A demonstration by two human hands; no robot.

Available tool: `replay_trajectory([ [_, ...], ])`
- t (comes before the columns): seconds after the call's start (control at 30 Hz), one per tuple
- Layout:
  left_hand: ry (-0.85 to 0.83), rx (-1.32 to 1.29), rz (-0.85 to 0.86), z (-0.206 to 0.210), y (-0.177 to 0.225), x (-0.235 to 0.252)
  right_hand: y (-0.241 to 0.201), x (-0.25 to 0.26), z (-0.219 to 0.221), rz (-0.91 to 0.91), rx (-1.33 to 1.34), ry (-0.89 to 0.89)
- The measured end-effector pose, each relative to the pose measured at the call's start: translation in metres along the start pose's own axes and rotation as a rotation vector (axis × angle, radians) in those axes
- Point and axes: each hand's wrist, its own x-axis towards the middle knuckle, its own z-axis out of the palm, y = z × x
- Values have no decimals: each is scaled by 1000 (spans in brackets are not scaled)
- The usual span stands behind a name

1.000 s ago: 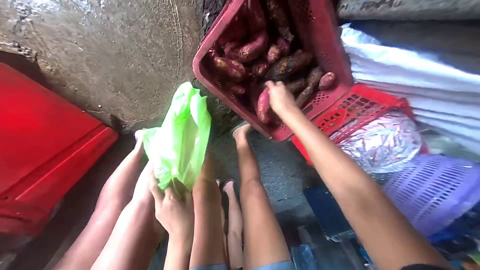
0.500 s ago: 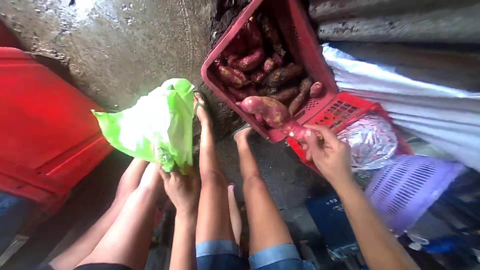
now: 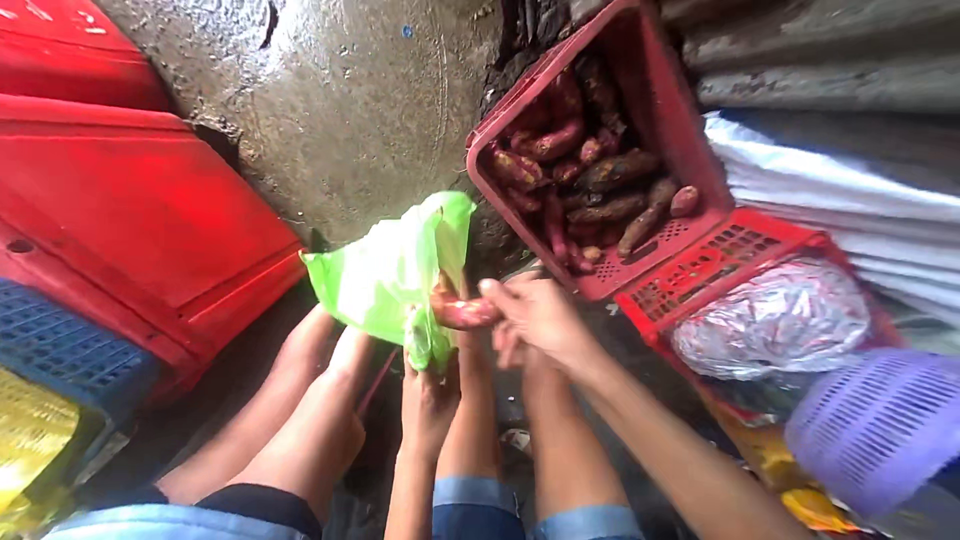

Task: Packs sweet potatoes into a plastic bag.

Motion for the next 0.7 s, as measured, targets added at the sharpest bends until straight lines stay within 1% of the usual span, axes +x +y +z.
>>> replay_trajectory([
  [0.07,15,-119,-8,2,11,-10,3,31,38,168,233,-163],
  [0.1,49,-152,-6,1,14,-12,7,46,56,209,318,-251],
  [0.13,96,-186,-10,0,16,-12,13,62,70,222,367,-335],
  [0.17,147,-228,-18,-3,14,-7,15,77,82,198,349,-403],
  [0.23,174,-324,-64,-16,10,5,20,101,95,26,80,-525],
  [0.27,179,-357,-79,-25,6,11,18,103,92,-70,-68,-574],
  [0.3,174,-383,-83,-33,0,17,13,101,81,-170,-188,-585],
  [0.33,155,-392,-76,-40,-11,21,10,95,64,-281,-246,-530],
  [0.37,119,-360,-63,-47,-23,20,10,91,42,-374,-229,-418],
  [0.4,72,-313,-62,-51,-36,19,13,93,16,-411,-171,-290],
  [0.43,22,-264,-67,-52,-48,20,16,105,-15,-407,-80,-157],
  [0.47,-22,-212,-69,-52,-54,21,20,125,-49,-350,15,-21],
  [0.5,-65,-181,-70,-48,-55,22,24,151,-82,-247,74,133],
  [0.57,-127,-159,-32,-32,-57,23,33,221,-137,31,63,427],
  [0.6,-117,-156,31,-18,-63,18,37,256,-154,123,38,519],
  [0.63,-102,-143,85,-5,-71,11,39,286,-163,170,32,583],
  [0.67,-166,-86,67,2,-65,11,38,311,-167,176,14,646],
  [0.7,-200,-28,40,10,-58,11,37,331,-167,146,-38,710],
])
